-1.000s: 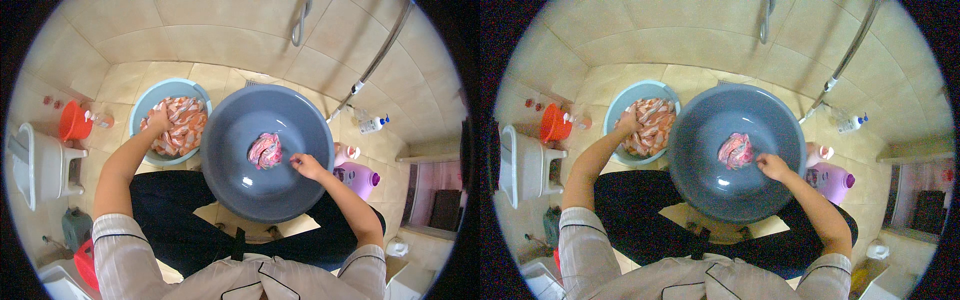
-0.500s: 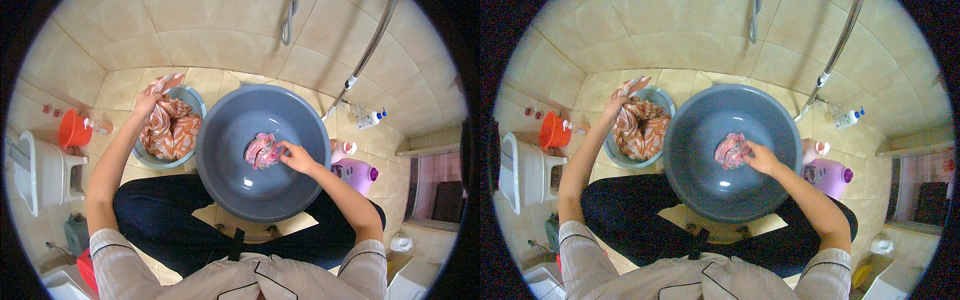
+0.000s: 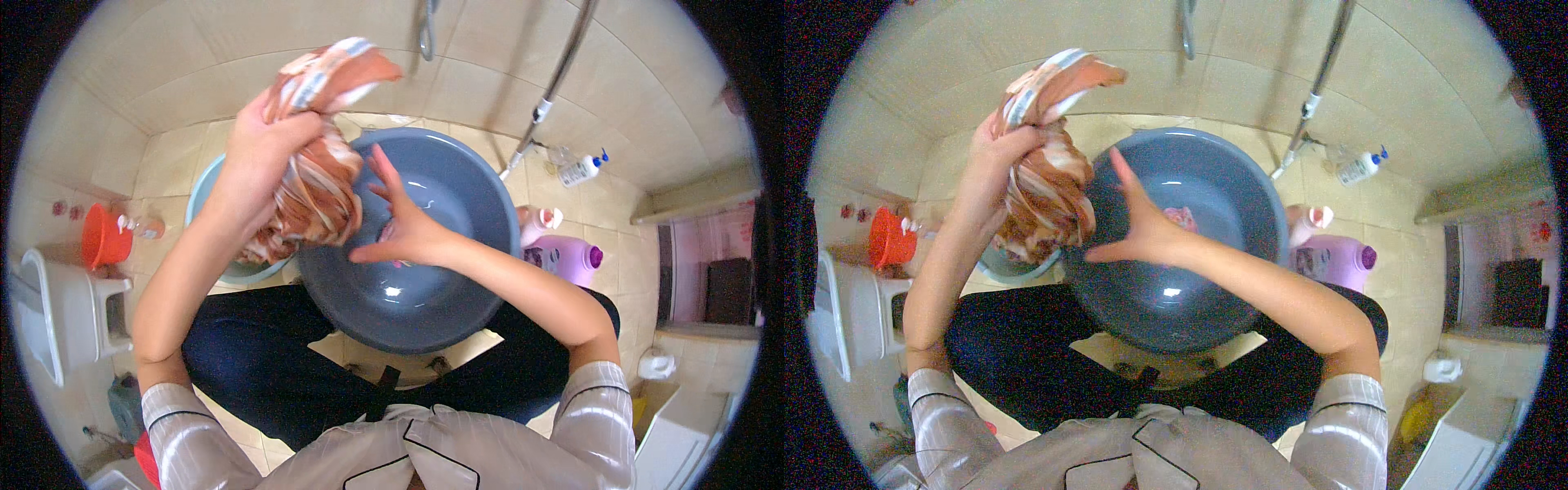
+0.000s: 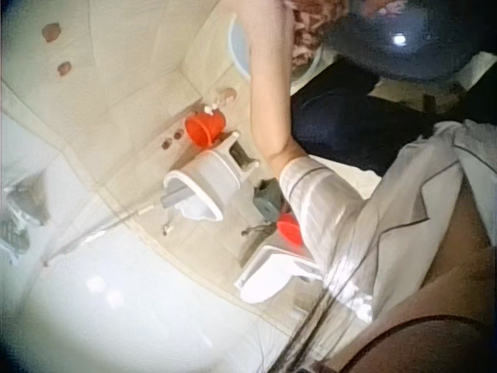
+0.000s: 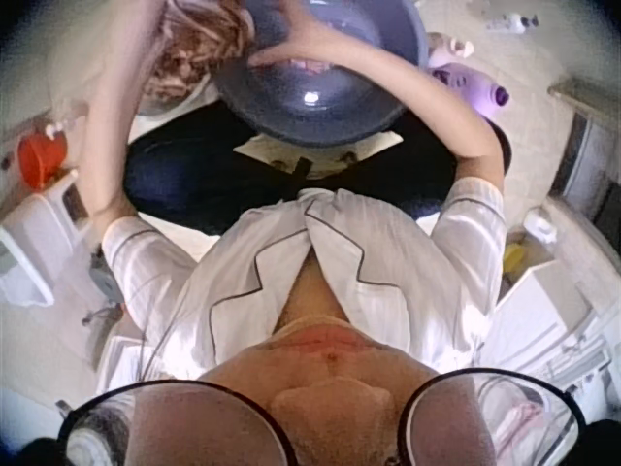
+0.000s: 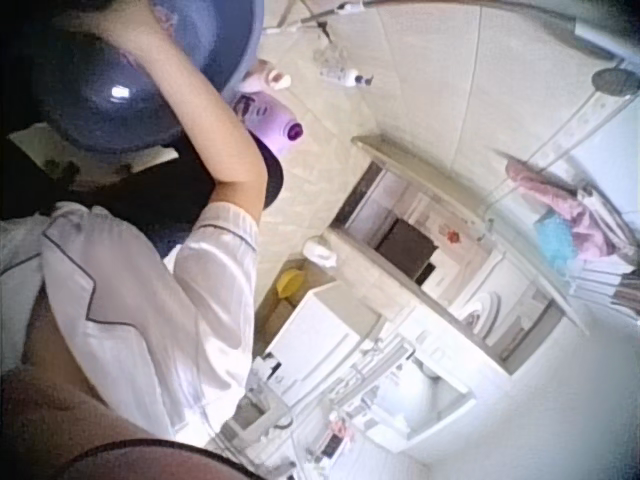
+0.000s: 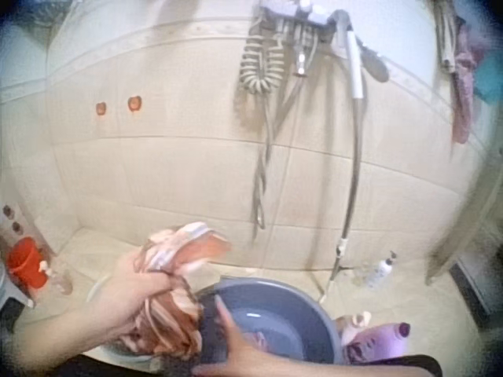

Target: The person washes clothes by hand in a basin, scrubbing a patterned garment and a pink garment before rinsing them under running water from a shower head.

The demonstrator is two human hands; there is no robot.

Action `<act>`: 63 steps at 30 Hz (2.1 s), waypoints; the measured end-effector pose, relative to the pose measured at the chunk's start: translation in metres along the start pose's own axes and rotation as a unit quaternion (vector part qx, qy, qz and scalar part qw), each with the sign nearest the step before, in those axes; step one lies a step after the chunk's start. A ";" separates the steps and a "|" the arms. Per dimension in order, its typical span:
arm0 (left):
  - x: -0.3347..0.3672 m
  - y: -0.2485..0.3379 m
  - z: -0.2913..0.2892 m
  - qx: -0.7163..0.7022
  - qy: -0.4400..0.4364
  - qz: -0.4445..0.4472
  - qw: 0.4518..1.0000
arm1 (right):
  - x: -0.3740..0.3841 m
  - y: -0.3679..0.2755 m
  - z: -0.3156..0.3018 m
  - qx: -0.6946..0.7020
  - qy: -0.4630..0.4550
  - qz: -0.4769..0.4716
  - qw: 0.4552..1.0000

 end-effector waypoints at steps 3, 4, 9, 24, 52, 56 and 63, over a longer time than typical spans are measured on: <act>-0.009 -0.011 0.052 0.019 -0.066 0.028 0.997 | 0.020 -0.043 -0.028 0.006 0.144 -0.107 0.984; 0.003 -0.013 0.065 0.041 -0.121 0.047 0.991 | 0.018 -0.046 -0.045 0.087 0.155 -0.055 0.983; 0.052 -0.100 0.114 0.171 -0.262 0.082 0.946 | -0.062 0.071 -0.081 0.255 0.216 0.117 0.935; 0.066 -0.463 -0.155 0.713 -0.122 0.022 0.690 | -0.334 0.292 -0.081 0.073 0.002 0.496 0.865; 0.065 -0.329 -0.320 0.554 0.077 -0.040 0.828 | -0.195 0.221 0.056 -0.004 -0.099 0.283 0.954; 0.054 -0.249 -0.242 0.407 0.055 0.028 0.911 | -0.139 0.151 0.058 -0.013 -0.063 0.197 0.978; -0.015 -0.115 -0.057 0.293 -0.039 0.156 0.942 | -0.030 -0.043 0.050 -0.023 0.033 0.000 0.999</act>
Point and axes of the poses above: each hand's wrist, its own x-axis towards the middle knuckle, its own z-axis out of the palm, y = z × x, the point moved 3 cm from there along x, towards the middle knuckle, and after that the axes turned 11 degrees about -z, right-handed, at the moved point
